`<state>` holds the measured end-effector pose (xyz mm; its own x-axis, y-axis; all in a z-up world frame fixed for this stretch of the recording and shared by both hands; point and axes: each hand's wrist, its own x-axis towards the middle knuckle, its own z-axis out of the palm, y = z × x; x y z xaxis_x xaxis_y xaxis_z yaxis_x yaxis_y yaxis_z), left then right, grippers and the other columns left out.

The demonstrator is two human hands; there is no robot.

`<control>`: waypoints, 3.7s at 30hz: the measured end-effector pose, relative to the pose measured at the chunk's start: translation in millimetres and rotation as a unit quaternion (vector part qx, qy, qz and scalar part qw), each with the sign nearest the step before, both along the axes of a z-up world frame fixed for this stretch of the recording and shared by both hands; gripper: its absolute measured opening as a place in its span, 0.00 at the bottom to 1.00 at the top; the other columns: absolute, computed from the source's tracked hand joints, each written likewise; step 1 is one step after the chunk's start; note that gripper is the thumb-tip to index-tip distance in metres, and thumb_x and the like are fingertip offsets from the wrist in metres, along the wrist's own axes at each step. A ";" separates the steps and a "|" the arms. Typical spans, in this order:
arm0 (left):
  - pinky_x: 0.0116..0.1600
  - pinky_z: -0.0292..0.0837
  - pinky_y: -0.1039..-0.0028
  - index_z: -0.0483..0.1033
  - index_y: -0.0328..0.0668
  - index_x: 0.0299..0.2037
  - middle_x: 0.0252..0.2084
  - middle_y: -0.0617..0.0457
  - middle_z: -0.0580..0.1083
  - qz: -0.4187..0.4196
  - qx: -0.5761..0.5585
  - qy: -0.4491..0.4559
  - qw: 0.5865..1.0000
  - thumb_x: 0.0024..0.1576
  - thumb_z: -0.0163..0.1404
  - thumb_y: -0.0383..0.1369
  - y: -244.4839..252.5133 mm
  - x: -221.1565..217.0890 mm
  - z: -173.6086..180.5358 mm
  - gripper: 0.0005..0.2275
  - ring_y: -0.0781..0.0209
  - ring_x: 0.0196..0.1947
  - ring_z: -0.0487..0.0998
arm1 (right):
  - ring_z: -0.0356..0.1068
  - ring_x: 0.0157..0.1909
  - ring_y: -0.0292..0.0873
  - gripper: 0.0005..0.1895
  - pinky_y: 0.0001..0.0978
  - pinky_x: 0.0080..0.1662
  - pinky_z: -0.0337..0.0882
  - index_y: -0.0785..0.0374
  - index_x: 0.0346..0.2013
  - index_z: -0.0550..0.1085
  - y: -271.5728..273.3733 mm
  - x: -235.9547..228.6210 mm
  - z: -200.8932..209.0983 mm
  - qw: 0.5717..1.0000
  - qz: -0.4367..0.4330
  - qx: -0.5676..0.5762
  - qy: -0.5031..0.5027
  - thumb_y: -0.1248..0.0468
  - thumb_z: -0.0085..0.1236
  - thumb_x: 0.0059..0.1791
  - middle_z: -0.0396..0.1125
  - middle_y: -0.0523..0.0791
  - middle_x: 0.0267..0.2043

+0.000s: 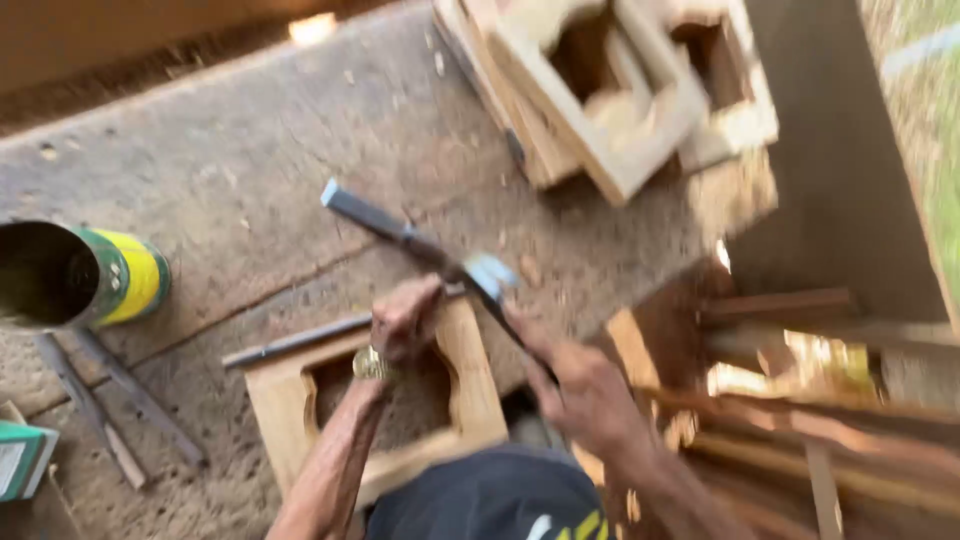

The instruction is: The person hammers nails into a wooden frame using a hammer and a metal guide bar, then places the completed frame with others on the workbench. They repeat the nailing process on a second frame, aligning the metal bar and driving nails along its edge.

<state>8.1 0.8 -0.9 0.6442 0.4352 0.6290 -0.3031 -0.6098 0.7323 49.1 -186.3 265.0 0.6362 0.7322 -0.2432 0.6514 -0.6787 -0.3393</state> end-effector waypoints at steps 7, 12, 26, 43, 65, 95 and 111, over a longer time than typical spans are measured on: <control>0.32 0.77 0.77 0.79 0.35 0.44 0.38 0.49 0.82 0.011 -0.091 0.051 0.994 0.56 0.56 0.21 10.0 -8.0 32.8 0.08 0.64 0.27 0.78 | 0.57 0.19 0.31 0.32 0.26 0.22 0.60 0.47 0.70 0.60 3.5 -22.8 85.3 0.978 -0.068 0.196 0.004 0.67 0.54 0.52 0.70 0.39 0.25; 0.34 0.78 0.78 0.80 0.36 0.45 0.40 0.49 0.82 0.001 -0.079 0.077 0.994 0.56 0.58 0.24 10.1 -10.3 30.5 0.08 0.63 0.29 0.81 | 0.63 0.15 0.33 0.32 0.23 0.14 0.69 0.43 0.73 0.52 -10.8 -11.7 34.4 0.986 -0.038 0.157 0.044 0.61 0.50 0.55 0.71 0.51 0.44; 0.32 0.74 0.74 0.79 0.36 0.44 0.34 0.51 0.82 -0.011 -0.067 0.086 0.994 0.56 0.58 0.22 7.6 -12.8 42.8 0.08 0.64 0.25 0.77 | 0.81 0.44 0.43 0.28 0.30 0.41 0.81 0.50 0.69 0.62 -4.5 -25.0 8.8 0.981 -0.091 0.133 0.108 0.63 0.51 0.53 0.72 0.50 0.61; 0.32 0.78 0.75 0.78 0.33 0.47 0.39 0.45 0.81 0.001 0.003 0.051 0.999 0.56 0.55 0.24 -6.6 -20.5 29.1 0.10 0.59 0.29 0.81 | 0.61 0.15 0.37 0.30 0.30 0.14 0.64 0.44 0.70 0.62 -0.7 -22.5 20.9 0.997 -0.061 0.041 0.022 0.58 0.52 0.52 0.78 0.48 0.33; 0.34 0.80 0.79 0.77 0.38 0.45 0.42 0.48 0.81 0.034 -0.285 0.090 0.954 0.62 0.54 0.25 43.3 -47.0 91.8 0.04 0.64 0.35 0.81 | 0.70 0.20 0.33 0.31 0.27 0.23 0.71 0.51 0.68 0.63 -35.7 -51.5 32.1 0.975 -0.123 0.180 0.032 0.67 0.54 0.50 0.78 0.46 0.53; 0.28 0.75 0.78 0.80 0.36 0.44 0.36 0.49 0.82 0.016 -0.115 0.123 0.986 0.56 0.59 0.22 88.2 -102.1 32.0 0.08 0.65 0.24 0.76 | 0.79 0.53 0.47 0.27 0.32 0.48 0.80 0.58 0.66 0.66 37.6 -77.8 -2.7 0.979 -0.076 0.112 0.151 0.62 0.52 0.51 0.70 0.50 0.64; 0.35 0.79 0.75 0.79 0.34 0.45 0.39 0.47 0.82 0.040 -0.059 0.089 0.993 0.58 0.58 0.25 79.7 -98.0 20.9 0.07 0.61 0.29 0.80 | 0.80 0.31 0.39 0.28 0.27 0.29 0.79 0.55 0.65 0.67 45.6 -73.8 -17.8 0.982 -0.064 0.099 0.148 0.64 0.54 0.49 0.69 0.46 0.64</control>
<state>-89.8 80.5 20.0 0.7004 0.5545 0.4493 -0.1159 -0.5329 0.8382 -24.6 -140.7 247.2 0.6488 0.7022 -0.2932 0.4175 -0.6506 -0.6343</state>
